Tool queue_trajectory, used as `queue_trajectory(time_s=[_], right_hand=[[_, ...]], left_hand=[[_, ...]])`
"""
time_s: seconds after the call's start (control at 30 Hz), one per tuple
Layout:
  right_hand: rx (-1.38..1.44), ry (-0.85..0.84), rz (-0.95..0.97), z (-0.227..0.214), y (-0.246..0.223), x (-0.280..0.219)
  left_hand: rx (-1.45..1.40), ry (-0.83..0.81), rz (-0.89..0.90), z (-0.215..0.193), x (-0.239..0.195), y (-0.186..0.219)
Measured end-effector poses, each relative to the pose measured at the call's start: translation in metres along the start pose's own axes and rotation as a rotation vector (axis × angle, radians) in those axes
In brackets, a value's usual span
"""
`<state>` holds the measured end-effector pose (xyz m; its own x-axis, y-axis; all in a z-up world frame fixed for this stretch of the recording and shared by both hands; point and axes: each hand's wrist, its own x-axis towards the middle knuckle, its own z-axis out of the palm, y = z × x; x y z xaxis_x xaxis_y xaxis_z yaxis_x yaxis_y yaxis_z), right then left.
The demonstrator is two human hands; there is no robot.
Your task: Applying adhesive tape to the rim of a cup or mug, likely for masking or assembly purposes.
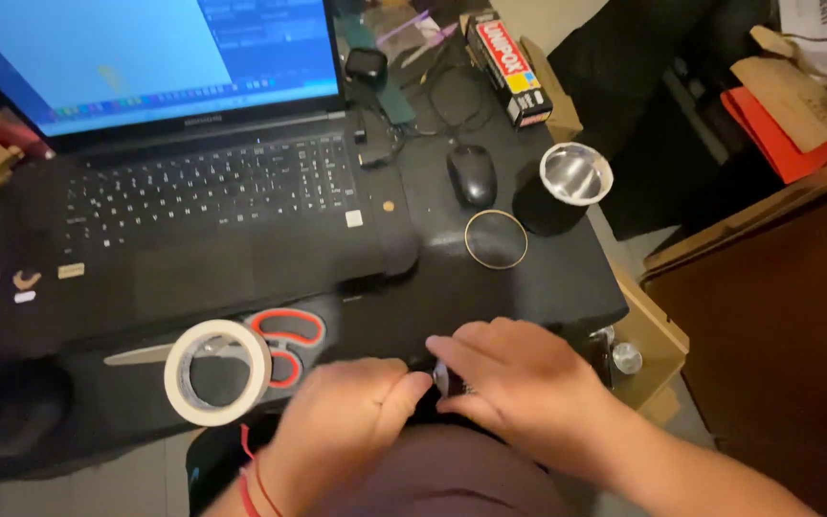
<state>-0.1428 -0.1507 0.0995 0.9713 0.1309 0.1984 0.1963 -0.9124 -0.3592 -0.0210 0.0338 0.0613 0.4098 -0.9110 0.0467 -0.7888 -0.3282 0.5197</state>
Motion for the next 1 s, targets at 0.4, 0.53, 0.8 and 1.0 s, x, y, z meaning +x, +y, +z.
queue_trajectory(time_s=[0.4,0.53,0.8,1.0], right_hand=[[0.596,-0.499,0.31,-0.031,-0.002,0.007],[0.346,-0.291,0.178,0.001,0.003,-0.006],[0.187,-0.308,0.173,0.008,0.001,-0.012],[0.846,-0.737,0.36,-0.026,0.001,0.012]], left_hand=[[0.328,0.193,0.536,-0.012,-0.005,-0.003],[-0.019,-0.143,0.118,0.008,-0.004,-0.005],[-0.126,-0.186,-0.089,0.07,-0.012,-0.016],[0.329,0.283,0.652,0.026,-0.01,-0.014]])
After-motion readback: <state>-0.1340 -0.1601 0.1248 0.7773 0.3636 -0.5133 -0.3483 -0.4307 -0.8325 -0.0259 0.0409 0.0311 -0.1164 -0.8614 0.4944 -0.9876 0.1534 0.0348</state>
